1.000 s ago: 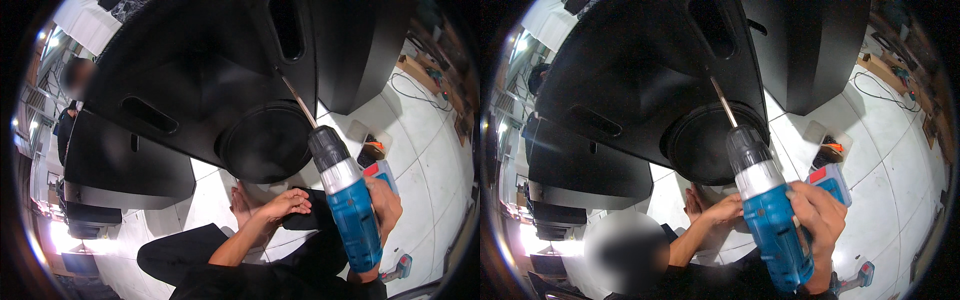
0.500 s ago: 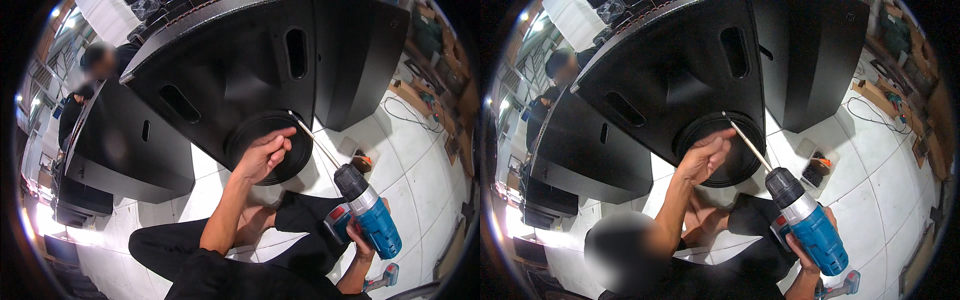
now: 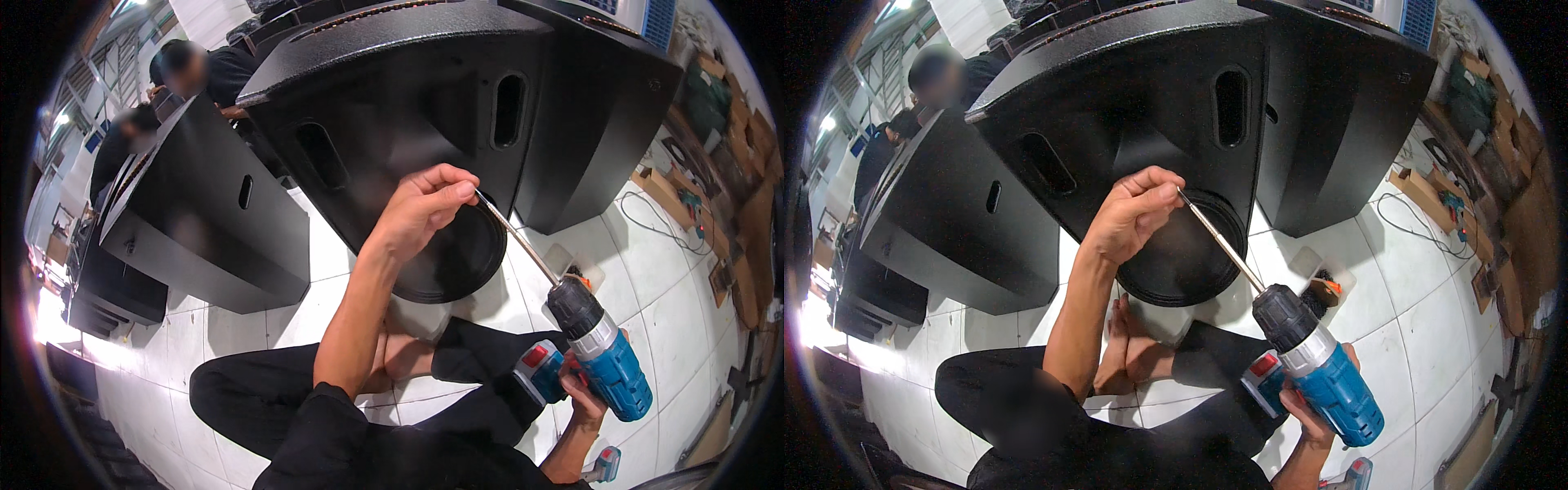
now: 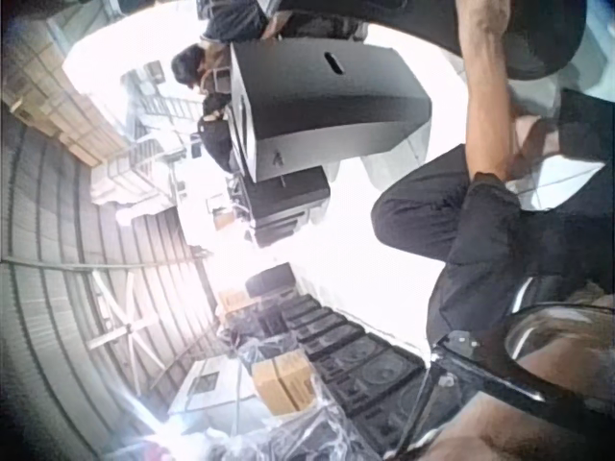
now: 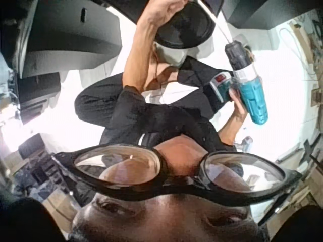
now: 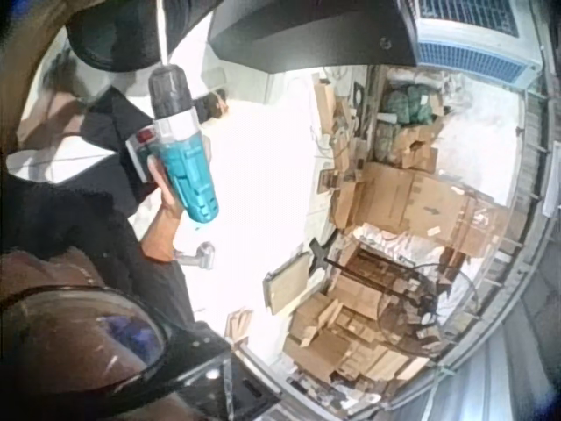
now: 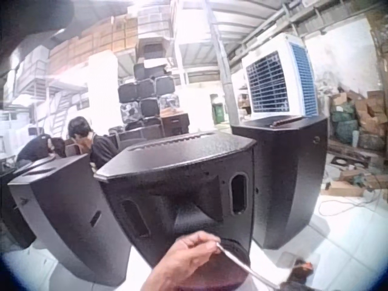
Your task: The person installs a speaker into a large black speaker enclosure. They position the speaker, then use a cordless drill to secure it with multiple screws. The person works on the floor in a workshop environment.
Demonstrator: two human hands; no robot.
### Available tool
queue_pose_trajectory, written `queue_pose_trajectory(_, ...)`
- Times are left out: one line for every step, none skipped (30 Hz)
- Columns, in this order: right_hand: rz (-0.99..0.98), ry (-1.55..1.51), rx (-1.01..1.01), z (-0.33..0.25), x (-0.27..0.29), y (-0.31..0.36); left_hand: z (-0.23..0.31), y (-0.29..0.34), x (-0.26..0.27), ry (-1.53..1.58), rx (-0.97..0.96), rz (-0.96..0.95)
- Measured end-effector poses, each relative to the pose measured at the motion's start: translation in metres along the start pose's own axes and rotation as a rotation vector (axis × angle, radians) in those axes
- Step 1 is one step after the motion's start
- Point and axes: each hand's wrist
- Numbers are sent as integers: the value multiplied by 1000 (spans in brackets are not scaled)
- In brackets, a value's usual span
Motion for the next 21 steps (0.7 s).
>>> queue_pose_trajectory(-7,-10,-10,-2,-1,-3,5,-3,2,-65,-12,-18)
queue_pose_trajectory(-43,-24,27,-15,-15,1,8,-3,7,-131,-17,-29)
queue_pose_trajectory(-76,-34,70,-29,-26,5,12,-4,8,-220,-41,-21)
queue_pose_trajectory(-73,-114,-2,-38,-32,7,18,-5,6,-308,-65,-13)
queue_pose_trajectory(-138,-144,20,-40,-28,4,21,-8,4,-385,-93,-12)
queue_pose_trajectory(-203,-175,42,-40,-20,0,25,-12,6,-403,-92,-40)
queue_pose_trajectory(-197,-112,91,-40,-16,-6,29,-14,6,-423,-98,-53)
queue_pose_trajectory(-191,-54,137,-40,-13,-11,36,-16,2,-451,-102,-66)
queue_pose_trajectory(-184,3,185,-42,-12,-17,41,-19,-1,-480,-105,-78)
queue_pose_trajectory(-91,102,232,-45,-13,-22,44,-22,-2,-505,-116,-79)
queue_pose_trajectory(-27,142,238,-47,-13,-25,45,-25,-3,-524,-123,-82)
queue_pose_trajectory(35,181,241,-48,-13,-28,44,-28,-3,-543,-131,-86)
queue_pose_trajectory(97,221,242,-49,-12,-31,45,-32,-3,-524,-114,-112)
queue_pose_trajectory(126,480,339,-53,-6,-41,47,-36,-3,-507,-97,-137)
queue_pose_trajectory(114,519,357,-54,-2,-44,47,-40,-3,-489,-81,-164)
queue_pose_trajectory(103,559,375,-57,1,-46,46,-46,-1,-473,-88,-213)
queue_pose_trajectory(44,368,311,-67,-10,-41,45,-51,5,-467,-90,-258)
queue_pose_trajectory(39,329,310,-68,-14,-40,43,-55,9,-459,-94,-304)
queue_pose_trajectory(36,292,309,-71,-17,-39,39,-60,9,-320,-77,-289)
queue_pose_trajectory(103,426,374,-72,-13,-36,26,-67,6,-154,-64,-280)
queue_pose_trajectory(177,421,347,-68,-16,-35,19,-73,2,-9,-51,-266)
Point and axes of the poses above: each hand's wrist, its own y-axis away from the middle knuckle, its own x-axis out of the back of the hand, z = x × y, and after that the axes turned 12 degrees about -x, right-handed
